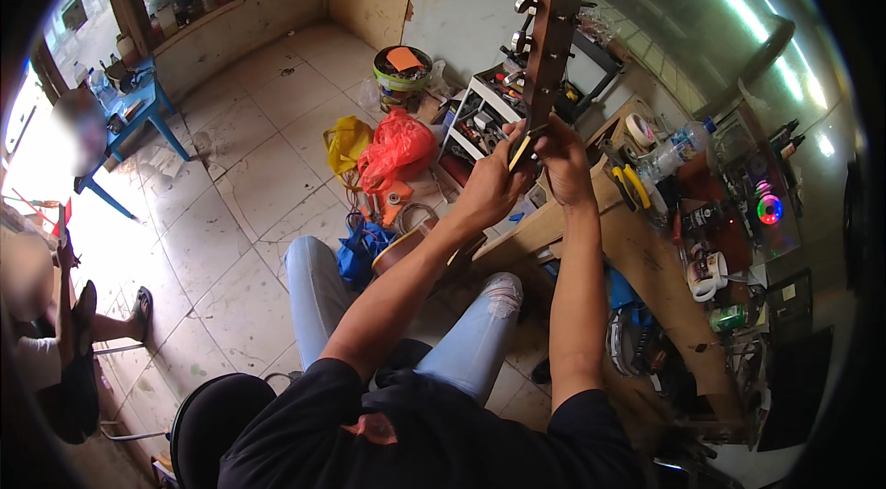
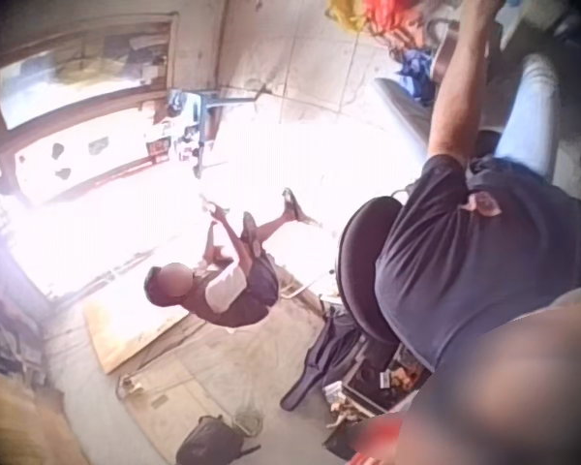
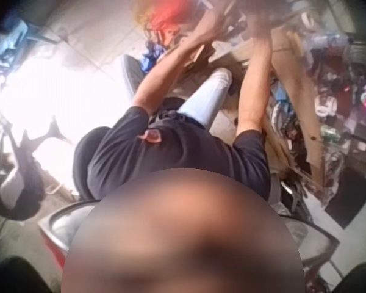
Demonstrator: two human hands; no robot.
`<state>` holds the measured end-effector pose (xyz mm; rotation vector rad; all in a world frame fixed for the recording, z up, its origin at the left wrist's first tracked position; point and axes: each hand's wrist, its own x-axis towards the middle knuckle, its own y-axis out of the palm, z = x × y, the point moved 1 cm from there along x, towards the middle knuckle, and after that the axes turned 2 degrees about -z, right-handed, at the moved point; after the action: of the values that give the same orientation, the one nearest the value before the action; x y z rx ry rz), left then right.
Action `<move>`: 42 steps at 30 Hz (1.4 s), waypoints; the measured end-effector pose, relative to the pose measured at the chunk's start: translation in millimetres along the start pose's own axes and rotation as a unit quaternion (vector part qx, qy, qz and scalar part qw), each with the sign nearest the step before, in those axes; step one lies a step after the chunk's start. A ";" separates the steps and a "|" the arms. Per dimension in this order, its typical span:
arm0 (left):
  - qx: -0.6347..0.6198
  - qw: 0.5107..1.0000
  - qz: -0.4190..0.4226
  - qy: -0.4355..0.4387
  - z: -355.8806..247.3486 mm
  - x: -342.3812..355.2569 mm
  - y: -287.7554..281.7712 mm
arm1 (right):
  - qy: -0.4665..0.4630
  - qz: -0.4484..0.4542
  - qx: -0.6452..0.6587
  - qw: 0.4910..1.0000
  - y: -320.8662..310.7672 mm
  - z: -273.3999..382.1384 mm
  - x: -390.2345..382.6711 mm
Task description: The person is repairing a guitar by applying a strip of tape to the neck and adjusting the tuning pegs. They also inspect the guitar body and strings while sitting on the floor.
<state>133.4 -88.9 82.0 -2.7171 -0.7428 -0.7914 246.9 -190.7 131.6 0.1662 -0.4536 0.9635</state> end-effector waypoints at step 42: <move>0.090 0.979 -0.185 0.006 26.4 -7.6 -65.6 | -0.015 -0.014 -0.050 0.999 58.5 -19.1 70.2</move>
<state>105.1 -27.4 60.0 -2.4416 -1.2749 -0.7690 238.7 -98.4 142.1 0.0975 -0.5253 0.9096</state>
